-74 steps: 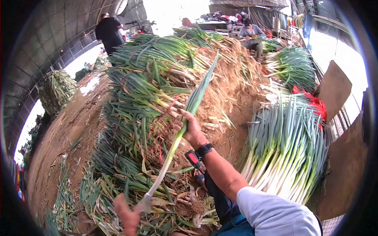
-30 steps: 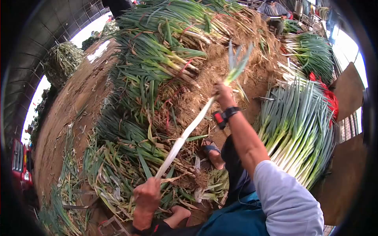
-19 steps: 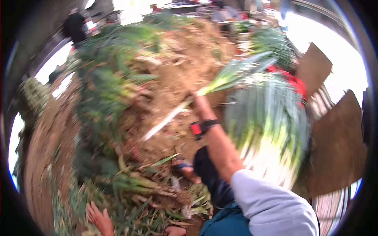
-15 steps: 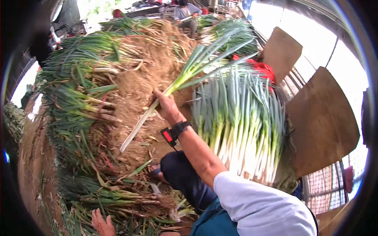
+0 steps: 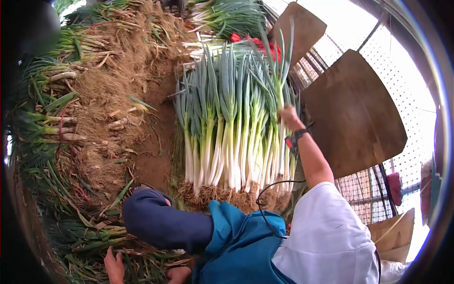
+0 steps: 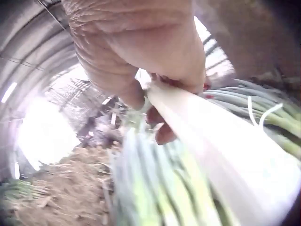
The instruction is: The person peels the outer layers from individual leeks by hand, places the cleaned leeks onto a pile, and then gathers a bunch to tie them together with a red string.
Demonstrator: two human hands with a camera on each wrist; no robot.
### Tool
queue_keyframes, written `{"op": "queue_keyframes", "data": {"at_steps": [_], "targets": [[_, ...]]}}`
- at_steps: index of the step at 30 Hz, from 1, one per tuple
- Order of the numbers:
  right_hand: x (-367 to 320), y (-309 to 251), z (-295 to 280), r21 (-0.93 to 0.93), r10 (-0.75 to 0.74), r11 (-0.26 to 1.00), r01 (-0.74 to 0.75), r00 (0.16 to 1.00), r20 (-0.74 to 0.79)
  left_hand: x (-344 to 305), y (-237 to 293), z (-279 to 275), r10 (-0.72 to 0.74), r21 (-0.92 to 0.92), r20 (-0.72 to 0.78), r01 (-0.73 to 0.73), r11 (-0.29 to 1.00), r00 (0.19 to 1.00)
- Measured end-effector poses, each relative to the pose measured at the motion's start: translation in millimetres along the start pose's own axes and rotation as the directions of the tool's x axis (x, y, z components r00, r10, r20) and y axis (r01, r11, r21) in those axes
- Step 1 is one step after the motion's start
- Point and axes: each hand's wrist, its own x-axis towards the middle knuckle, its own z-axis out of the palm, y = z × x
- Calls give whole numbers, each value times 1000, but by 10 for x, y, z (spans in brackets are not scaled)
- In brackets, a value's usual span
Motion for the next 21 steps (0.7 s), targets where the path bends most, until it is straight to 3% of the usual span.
{"op": "queue_keyframes", "data": {"at_steps": [1, 2, 3, 4, 5, 9, 11, 13, 14, 15, 16, 17, 19, 21], "targets": [[117, 702, -80, -141, 65, 988, -67, 998, -18, 22, 5, 34, 23, 0, -2, -23, 1000, 1000], [139, 1338, -44, -356, 38, 932, -76, 993, -114, 73, -1, 68, 42, -6, -9, -42, 999, 999], [126, 1899, -88, -355, 97, 927, -119, 992, -79, 76, -26, 89, 55, -12, -19, -55, 998, 998], [-269, 1623, 95, -46, 378, 923, -381, 924, -66, -22, 90, 19, 51, -42, -29, -52, 998, 998], [-400, 1668, 160, 42, 406, 914, -405, 913, -37, -63, 92, -5, 60, -51, -38, -62, 997, 997], [-338, 1667, 116, -176, 292, 941, -290, 956, -17, -149, 166, -97, 98, -30, -54, -100, 995, 994], [-245, 1522, 84, 97, 284, 954, -283, 959, 0, -142, 218, -91, 95, -21, -64, -97, 995, 993], [-123, 1479, 23, 75, 283, 955, -287, 957, 61, -111, 254, -66, 127, 0, -68, -127, 992, 990], [30, 1677, -25, -275, 297, 920, -281, 955, 19, -76, 315, -37, 151, 2, -76, -151, 989, 986], [115, 1885, -15, -455, 266, 864, -216, 963, 46, -47, 389, -11, 150, -7, -69, -151, 989, 986], [87, 2022, -24, -659, 92, 751, -40, 995, 46, -41, 445, 2, 144, -14, -62, -145, 989, 988], [102, 2307, 7, -817, -73, 564, 118, 993, 94, -89, 499, -19, 128, -18, -55, -129, 991, 990], [400, 3072, 73, -894, -91, 420, 155, 988, 129, -245, 566, -95, 157, -37, -54, -160, 986, 986], [-234, 1746, 207, -719, -136, 693, 44, 988, -71, -217, 309, -54, 165, -57, -75, -169, 984, 983]]}}
